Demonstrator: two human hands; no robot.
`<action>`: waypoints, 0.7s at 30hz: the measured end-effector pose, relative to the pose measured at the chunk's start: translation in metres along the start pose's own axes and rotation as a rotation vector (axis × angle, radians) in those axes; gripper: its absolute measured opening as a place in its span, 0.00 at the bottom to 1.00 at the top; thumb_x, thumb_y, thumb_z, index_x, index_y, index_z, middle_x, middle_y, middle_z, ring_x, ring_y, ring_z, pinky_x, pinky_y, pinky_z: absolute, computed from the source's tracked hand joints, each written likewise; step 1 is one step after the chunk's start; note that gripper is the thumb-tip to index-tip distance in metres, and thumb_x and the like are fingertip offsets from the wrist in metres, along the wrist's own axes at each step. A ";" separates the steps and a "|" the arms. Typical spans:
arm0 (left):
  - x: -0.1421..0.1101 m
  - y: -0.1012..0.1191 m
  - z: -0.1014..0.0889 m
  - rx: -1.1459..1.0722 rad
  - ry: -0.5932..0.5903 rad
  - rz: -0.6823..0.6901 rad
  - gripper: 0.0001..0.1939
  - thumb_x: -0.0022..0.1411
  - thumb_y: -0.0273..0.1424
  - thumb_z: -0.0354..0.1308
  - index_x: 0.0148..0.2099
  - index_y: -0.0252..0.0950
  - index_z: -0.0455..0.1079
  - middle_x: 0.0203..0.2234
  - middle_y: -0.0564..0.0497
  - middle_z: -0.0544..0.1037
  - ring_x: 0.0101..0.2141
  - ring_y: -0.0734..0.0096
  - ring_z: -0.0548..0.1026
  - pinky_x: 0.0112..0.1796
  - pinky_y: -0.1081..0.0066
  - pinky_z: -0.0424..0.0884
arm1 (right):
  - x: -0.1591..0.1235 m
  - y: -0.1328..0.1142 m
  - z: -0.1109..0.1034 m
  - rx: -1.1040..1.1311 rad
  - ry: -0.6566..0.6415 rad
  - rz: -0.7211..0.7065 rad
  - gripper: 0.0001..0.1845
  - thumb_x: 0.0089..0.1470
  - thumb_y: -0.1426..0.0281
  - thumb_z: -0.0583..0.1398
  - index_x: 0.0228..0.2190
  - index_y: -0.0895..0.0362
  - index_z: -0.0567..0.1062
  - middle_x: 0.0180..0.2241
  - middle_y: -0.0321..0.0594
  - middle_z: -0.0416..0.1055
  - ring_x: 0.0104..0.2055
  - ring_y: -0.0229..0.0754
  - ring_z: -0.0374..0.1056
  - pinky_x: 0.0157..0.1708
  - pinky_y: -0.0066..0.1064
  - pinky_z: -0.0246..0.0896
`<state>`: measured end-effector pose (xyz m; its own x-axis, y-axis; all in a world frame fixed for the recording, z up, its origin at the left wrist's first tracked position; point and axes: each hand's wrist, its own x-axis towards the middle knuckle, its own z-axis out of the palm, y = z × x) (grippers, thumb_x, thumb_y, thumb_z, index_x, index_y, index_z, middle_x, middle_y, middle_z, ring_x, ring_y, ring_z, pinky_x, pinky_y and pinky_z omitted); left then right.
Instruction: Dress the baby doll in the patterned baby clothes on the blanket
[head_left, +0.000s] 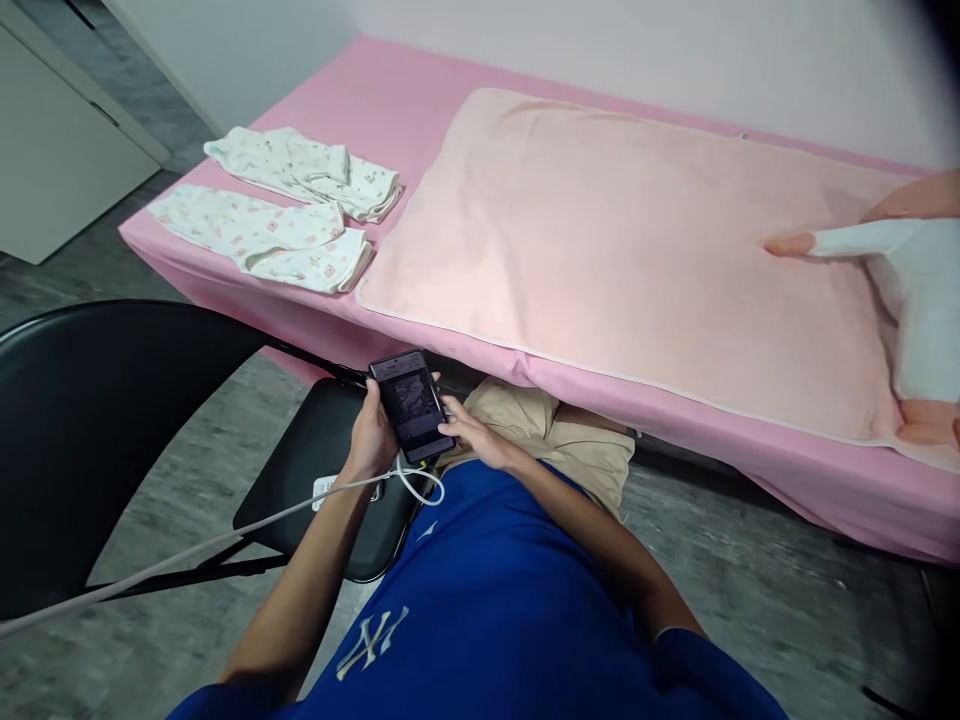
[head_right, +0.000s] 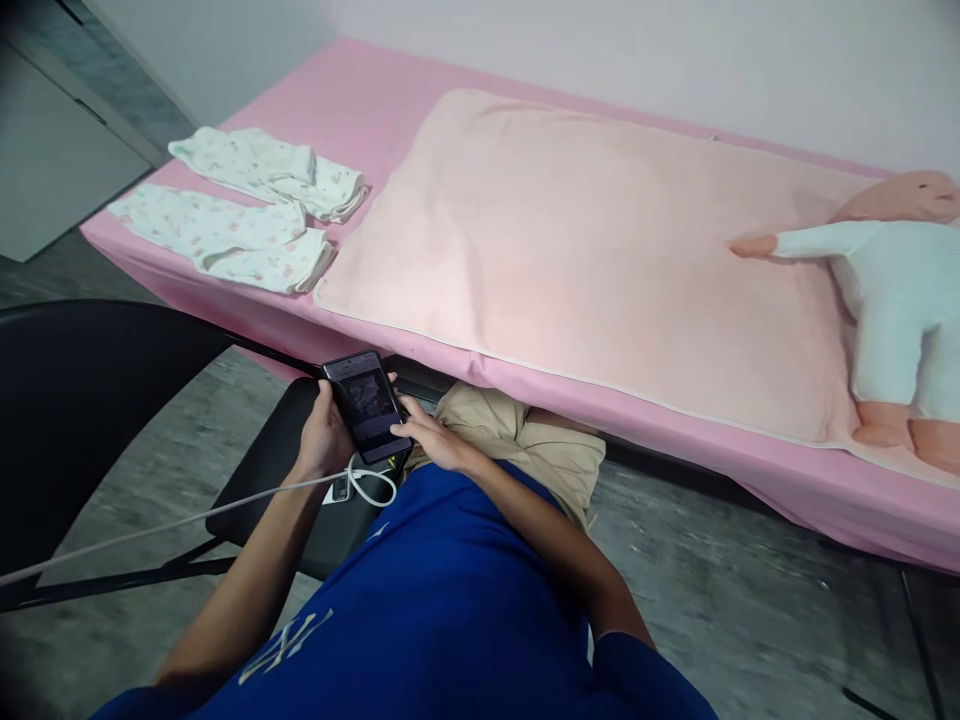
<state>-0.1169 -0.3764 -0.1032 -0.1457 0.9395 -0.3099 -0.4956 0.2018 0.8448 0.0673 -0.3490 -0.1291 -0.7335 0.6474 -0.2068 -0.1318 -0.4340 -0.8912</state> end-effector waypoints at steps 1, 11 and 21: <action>0.003 -0.006 -0.009 -0.013 0.020 0.001 0.41 0.72 0.62 0.55 0.67 0.32 0.76 0.59 0.35 0.83 0.62 0.42 0.80 0.59 0.48 0.81 | 0.002 0.006 -0.003 -0.012 0.012 0.041 0.32 0.66 0.59 0.61 0.68 0.51 0.65 0.56 0.40 0.78 0.61 0.48 0.71 0.66 0.43 0.62; 0.051 -0.054 -0.097 -0.156 0.198 0.059 0.36 0.80 0.54 0.43 0.66 0.31 0.77 0.58 0.36 0.84 0.53 0.50 0.85 0.56 0.53 0.82 | 0.004 0.039 -0.029 -0.067 0.298 0.208 0.15 0.73 0.61 0.55 0.55 0.54 0.72 0.50 0.44 0.83 0.48 0.43 0.78 0.48 0.33 0.69; 0.087 -0.073 -0.164 -0.110 0.431 -0.070 0.35 0.82 0.47 0.35 0.62 0.31 0.77 0.40 0.41 0.86 0.37 0.60 0.85 0.47 0.59 0.82 | -0.002 0.057 -0.044 0.053 0.310 0.246 0.12 0.68 0.65 0.57 0.44 0.57 0.79 0.39 0.45 0.84 0.37 0.39 0.77 0.42 0.31 0.71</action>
<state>-0.2337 -0.3548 -0.2631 -0.4405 0.7187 -0.5381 -0.6018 0.2084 0.7710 0.0902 -0.3475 -0.1972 -0.5123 0.6749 -0.5311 -0.0172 -0.6264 -0.7793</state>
